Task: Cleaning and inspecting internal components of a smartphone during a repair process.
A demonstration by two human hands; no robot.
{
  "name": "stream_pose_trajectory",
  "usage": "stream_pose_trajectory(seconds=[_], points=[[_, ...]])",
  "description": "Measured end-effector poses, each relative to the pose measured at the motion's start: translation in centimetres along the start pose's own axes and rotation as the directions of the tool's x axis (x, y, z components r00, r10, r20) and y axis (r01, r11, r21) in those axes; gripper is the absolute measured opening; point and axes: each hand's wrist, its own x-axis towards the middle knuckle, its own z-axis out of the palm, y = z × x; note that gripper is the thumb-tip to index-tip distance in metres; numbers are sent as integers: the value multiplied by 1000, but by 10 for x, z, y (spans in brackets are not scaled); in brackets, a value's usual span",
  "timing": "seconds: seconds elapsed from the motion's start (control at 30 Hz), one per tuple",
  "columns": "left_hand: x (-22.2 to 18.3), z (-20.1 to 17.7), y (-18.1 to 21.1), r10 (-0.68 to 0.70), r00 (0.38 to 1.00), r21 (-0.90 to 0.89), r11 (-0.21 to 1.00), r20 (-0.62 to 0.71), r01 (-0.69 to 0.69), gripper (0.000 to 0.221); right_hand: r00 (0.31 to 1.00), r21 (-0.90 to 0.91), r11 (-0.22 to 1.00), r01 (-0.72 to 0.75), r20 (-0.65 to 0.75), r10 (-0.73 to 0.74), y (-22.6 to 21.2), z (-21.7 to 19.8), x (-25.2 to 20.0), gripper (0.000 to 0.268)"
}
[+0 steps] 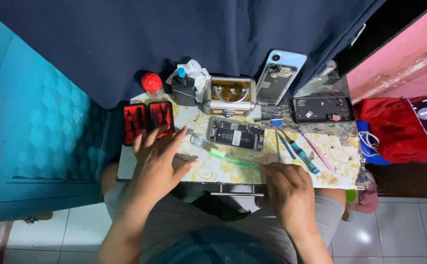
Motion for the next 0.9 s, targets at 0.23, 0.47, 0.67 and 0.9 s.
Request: stream_pose_trajectory(seconds=[0.23, 0.47, 0.67, 0.9], points=[[2, -3, 10, 83, 984, -37, 995, -158, -90, 67, 999, -41, 998, -42, -22, 41, -11, -6, 8, 26], [3, 7, 22, 100, 979, -5, 995, -177, -102, 62, 996, 18, 999, 40, -79, -38, -31, 4, 36, 11], [-1, 15, 30, 138, 970, -58, 987, -199, -152, 55, 989, 85, 990, 117, -98, -108, -58, 18, 59, 16], [0, 11, 25, 208, 944, -85, 968, -255, -237, 45, 937, 28, 961, 275, -233, -261, -73, 42, 76, 4]])
